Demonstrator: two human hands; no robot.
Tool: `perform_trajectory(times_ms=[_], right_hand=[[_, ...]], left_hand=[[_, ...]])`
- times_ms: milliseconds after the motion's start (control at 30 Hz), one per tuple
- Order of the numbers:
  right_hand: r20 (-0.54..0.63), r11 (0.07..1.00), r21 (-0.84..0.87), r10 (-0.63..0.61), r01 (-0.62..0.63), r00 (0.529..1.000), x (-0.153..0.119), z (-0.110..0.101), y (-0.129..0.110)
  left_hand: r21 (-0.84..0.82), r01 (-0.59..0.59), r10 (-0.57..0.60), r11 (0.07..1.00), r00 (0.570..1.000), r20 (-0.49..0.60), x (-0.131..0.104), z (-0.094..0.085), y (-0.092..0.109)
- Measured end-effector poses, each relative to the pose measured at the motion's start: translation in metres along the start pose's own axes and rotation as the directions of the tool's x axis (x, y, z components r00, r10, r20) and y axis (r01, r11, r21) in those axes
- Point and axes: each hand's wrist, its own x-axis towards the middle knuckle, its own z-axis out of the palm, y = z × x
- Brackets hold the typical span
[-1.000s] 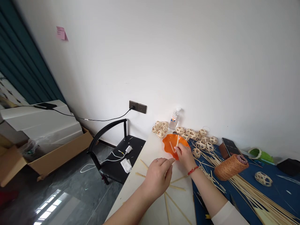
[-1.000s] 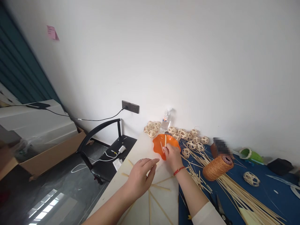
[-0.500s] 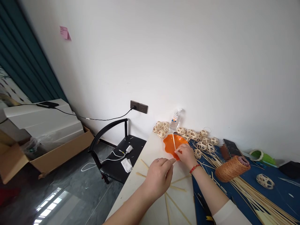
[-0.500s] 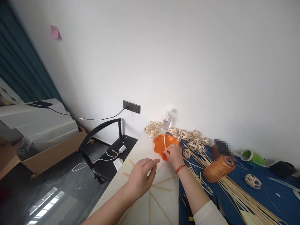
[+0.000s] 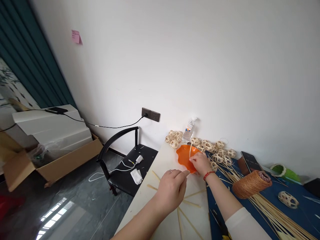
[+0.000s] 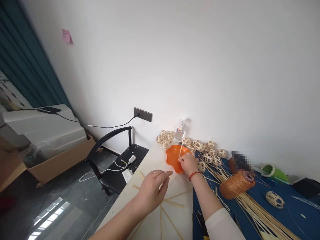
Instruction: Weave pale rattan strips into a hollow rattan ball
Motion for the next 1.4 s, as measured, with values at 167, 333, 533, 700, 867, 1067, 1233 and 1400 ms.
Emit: perform_trajectory(times_ms=[167, 333, 533, 700, 867, 1067, 1233, 1400], right_hand=[[0.027, 1.0, 0.007, 0.0, 0.0, 1.0, -0.003, 0.0, -0.002], [0.046, 0.999, 0.045, -0.026, 0.024, 0.999, -0.014, -0.002, -0.007], [0.049, 0.985, 0.171, -0.044, 0.035, 0.998, -0.025, -0.006, -0.006], [0.043, 0.927, 0.374, -0.025, 0.007, 0.999, -0.026, -0.008, 0.001], [0.03, 0.8, 0.598, 0.036, -0.047, 0.999, -0.022, -0.008, 0.011], [0.015, 0.649, 0.757, 0.094, -0.072, 0.995, -0.02, -0.003, 0.016], [0.029, 0.629, 0.77, 0.127, -0.103, 0.991, -0.022, 0.0, 0.016], [0.037, 0.655, 0.744, 0.152, -0.129, 0.988, -0.022, 0.006, 0.016]], left_hand=[[0.008, -0.004, 0.004, 1.0, 1.0, -0.001, 0.0, 0.0, 0.0], [0.0, 0.001, -0.001, 1.0, 1.0, 0.018, 0.0, 0.0, 0.0], [-0.018, 0.002, -0.002, 1.0, 1.0, 0.015, 0.0, 0.0, 0.001], [-0.031, 0.001, -0.001, 1.0, 1.0, 0.015, 0.0, 0.0, 0.001], [-0.03, 0.001, -0.001, 1.0, 1.0, 0.007, 0.0, 0.0, 0.001], [-0.029, 0.009, -0.008, 1.0, 1.0, 0.02, -0.001, 0.001, 0.0], [-0.027, 0.012, -0.012, 1.0, 1.0, 0.023, -0.001, 0.0, 0.001], [-0.023, 0.013, -0.012, 1.0, 1.0, 0.025, -0.001, 0.0, 0.001]])
